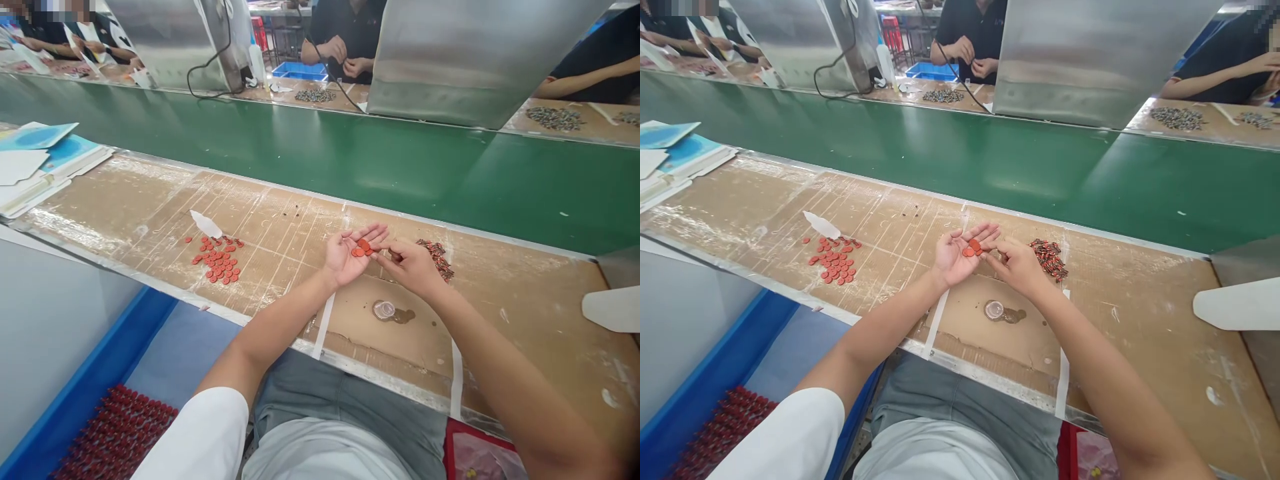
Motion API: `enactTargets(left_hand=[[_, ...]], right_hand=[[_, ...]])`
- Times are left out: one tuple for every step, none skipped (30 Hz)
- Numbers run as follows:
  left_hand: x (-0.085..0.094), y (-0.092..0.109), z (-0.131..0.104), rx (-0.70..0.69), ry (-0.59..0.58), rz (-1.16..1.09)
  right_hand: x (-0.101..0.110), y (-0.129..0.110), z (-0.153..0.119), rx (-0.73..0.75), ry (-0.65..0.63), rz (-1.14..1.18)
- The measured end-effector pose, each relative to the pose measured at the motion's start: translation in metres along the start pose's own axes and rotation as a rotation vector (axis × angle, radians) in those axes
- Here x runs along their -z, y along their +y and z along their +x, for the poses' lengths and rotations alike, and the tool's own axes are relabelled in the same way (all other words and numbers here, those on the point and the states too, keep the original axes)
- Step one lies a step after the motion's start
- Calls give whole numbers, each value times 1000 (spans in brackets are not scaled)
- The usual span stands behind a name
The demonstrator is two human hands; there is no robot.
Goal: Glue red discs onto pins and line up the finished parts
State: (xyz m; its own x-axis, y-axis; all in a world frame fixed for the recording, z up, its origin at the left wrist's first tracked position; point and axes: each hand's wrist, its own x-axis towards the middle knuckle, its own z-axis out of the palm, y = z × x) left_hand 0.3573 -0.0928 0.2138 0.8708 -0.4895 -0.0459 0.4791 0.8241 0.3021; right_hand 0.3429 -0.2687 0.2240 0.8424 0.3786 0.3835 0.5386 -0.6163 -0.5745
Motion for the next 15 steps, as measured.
enactTargets(left_hand=[[1, 1, 0, 8, -6, -1], [1, 2, 1, 22, -12, 0], [2, 2, 1, 41, -16, 4], [2, 3, 2, 59, -13, 11], [2, 3, 2, 73, 2, 23], [2, 3, 2, 84, 33, 42], [2, 3, 3, 91, 74, 69], [2, 2, 4, 97, 117, 102], [3, 2, 4, 104, 154, 139], [5, 2, 5, 116, 176, 176], [6, 1, 5, 134, 179, 207], [8, 1, 6, 150, 164, 233], [10, 0, 6, 162, 137, 254], [11, -1, 6, 169, 106, 273], [12, -2, 6, 168, 80, 290]], right_hand=[[-1, -1, 2, -6, -7, 22], [-1, -2, 4, -17, -14, 43], [0, -4, 5, -42, -27, 67], [1, -6, 7, -81, -48, 97], [3, -8, 9, -137, -76, 140], [5, -11, 10, -208, -104, 198], [8, -12, 12, -290, -133, 269], [11, -13, 13, -378, -157, 345], [14, -14, 14, -462, -172, 415], [17, -15, 15, -538, -177, 470], [20, -15, 16, -603, -177, 509], [23, -16, 16, -651, -178, 537], [26, -16, 15, -683, -180, 560], [28, -17, 15, -702, -180, 587], [30, -17, 14, -714, -186, 617]])
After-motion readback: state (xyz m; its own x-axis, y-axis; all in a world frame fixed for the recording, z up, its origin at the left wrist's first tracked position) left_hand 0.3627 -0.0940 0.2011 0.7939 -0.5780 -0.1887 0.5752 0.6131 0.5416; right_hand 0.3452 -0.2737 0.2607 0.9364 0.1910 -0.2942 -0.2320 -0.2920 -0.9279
